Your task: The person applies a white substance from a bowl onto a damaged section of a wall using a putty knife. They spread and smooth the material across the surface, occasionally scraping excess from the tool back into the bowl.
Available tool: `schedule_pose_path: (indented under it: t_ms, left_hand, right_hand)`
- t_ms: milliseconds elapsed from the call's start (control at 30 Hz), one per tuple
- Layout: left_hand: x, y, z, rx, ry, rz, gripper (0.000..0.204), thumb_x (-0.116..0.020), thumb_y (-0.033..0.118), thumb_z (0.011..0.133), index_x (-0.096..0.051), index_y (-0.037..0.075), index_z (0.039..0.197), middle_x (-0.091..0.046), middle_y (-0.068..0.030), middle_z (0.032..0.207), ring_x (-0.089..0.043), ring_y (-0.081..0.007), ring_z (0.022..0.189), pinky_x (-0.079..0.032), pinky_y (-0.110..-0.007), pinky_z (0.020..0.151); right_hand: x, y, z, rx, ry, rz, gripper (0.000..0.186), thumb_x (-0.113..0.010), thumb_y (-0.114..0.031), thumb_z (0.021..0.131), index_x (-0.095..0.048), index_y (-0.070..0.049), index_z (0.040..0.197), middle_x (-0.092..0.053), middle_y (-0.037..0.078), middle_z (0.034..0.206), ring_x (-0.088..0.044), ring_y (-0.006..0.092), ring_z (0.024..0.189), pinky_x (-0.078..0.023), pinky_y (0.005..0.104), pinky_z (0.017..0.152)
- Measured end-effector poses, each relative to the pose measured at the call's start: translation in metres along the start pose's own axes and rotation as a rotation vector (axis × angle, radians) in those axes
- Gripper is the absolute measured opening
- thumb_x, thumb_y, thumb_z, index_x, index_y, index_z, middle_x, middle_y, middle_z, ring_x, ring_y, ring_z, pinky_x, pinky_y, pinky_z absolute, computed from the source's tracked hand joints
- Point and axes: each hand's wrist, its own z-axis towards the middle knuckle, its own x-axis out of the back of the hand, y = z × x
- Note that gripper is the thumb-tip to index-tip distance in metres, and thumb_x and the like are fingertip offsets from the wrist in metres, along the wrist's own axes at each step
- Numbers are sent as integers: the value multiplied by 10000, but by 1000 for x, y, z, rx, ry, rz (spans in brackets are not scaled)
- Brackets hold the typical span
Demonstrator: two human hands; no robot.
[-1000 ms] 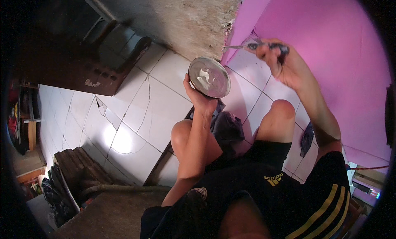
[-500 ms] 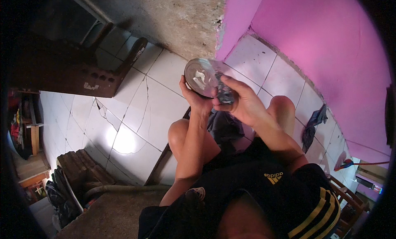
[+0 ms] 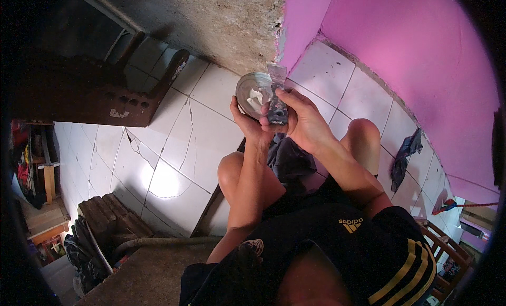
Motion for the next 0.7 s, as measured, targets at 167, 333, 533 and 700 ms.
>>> schedule_pose_path:
  t_ms: [167,333,533,700]
  left_hand:
    - [-4,0,-3,32,-17,22,594,-391,569,870,-527,73,1168,-601,-82,1033,-592,-218,878,-504,-351,757]
    - [-17,-1,-10,-4,27,58,625,-361,587,870,-516,77,1196,-590,-82,1076,-586,-222,916,-503,-354,774]
    - [-27,-2,-14,6,55,49,639,-334,592,873,-487,107,1261,-546,-82,1195,-533,-254,1076,-454,-407,898]
    - [-24,0,-15,0,2,26,625,-335,583,872,-482,135,1283,-530,-64,1244,-492,-267,1151,-393,-458,976]
  right_hand:
    - [-1,-4,-3,22,-8,-2,218,-503,-212,949,-534,-33,1072,-655,136,871,-674,249,723,-591,385,648]
    - [-7,-9,-11,40,-6,1,218,-507,-203,946,-535,-39,1086,-651,130,867,-669,236,727,-592,388,643]
    - [-6,-22,-16,32,-38,-62,242,-538,-219,929,-551,-33,1085,-648,118,835,-663,228,692,-582,354,615]
    - [4,-56,-11,-91,10,-70,246,-554,-210,917,-555,-22,1077,-635,115,824,-644,173,627,-567,281,563]
